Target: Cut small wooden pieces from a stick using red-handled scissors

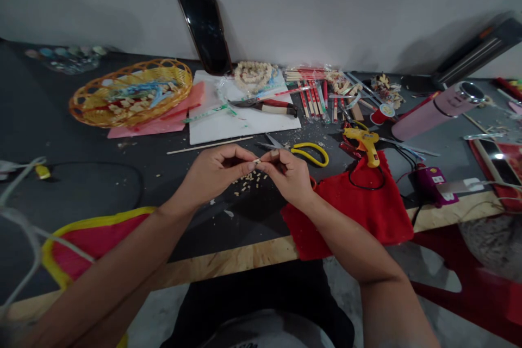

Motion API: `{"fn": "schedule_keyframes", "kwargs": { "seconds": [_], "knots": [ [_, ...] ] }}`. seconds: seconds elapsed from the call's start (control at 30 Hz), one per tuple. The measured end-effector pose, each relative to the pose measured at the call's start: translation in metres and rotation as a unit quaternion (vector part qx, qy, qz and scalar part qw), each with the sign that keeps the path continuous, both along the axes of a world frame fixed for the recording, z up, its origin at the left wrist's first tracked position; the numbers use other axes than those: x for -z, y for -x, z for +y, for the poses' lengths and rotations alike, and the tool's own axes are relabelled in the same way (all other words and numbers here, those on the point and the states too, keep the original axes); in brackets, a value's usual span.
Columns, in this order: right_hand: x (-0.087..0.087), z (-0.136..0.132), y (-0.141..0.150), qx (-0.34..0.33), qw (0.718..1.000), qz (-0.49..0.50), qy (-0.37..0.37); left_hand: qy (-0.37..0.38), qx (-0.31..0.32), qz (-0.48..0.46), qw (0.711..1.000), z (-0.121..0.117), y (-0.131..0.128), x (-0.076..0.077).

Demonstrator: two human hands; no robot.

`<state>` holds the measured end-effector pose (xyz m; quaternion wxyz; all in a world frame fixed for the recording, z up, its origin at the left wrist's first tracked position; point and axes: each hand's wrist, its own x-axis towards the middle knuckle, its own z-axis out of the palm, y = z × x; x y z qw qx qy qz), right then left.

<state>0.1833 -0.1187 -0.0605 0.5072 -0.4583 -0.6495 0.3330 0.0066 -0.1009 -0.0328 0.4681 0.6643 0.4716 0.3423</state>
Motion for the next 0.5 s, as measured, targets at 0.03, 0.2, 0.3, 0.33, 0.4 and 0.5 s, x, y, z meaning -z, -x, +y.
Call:
{"fn": "schedule_keyframes", "kwargs": {
  "seconds": [0.03, 0.2, 0.3, 0.33, 0.4, 0.5],
  "knots": [
    [-0.0003, 0.0000, 0.0001, 0.000, 1.000, 0.001, 0.000, -0.002, 0.001, -0.001, 1.000, -0.0001, 0.0000, -0.0001],
    [-0.0011, 0.0000, 0.0004, 0.002, 1.000, 0.005, 0.009, -0.012, 0.003, -0.001, 1.000, -0.0005, -0.0003, -0.0013],
    [-0.0010, 0.0006, 0.0002, 0.005, 1.000, 0.005, 0.026, -0.015, 0.002, -0.003, 1.000, -0.0007, -0.0008, -0.0012],
    [-0.0008, 0.0009, 0.0001, 0.005, 0.999, 0.011, 0.037, -0.013, 0.001, -0.004, 1.000, -0.0007, -0.0010, -0.0011],
    [-0.0001, 0.0015, 0.0002, 0.000, 0.997, 0.033, 0.062, -0.008, 0.000, -0.006, 1.000, -0.0007, -0.0015, -0.0007],
    [0.0015, 0.0023, 0.0002, -0.007, 0.993, 0.065, 0.100, -0.007, -0.003, -0.005, 1.000, -0.0007, -0.0023, 0.0001]
  ]
}}
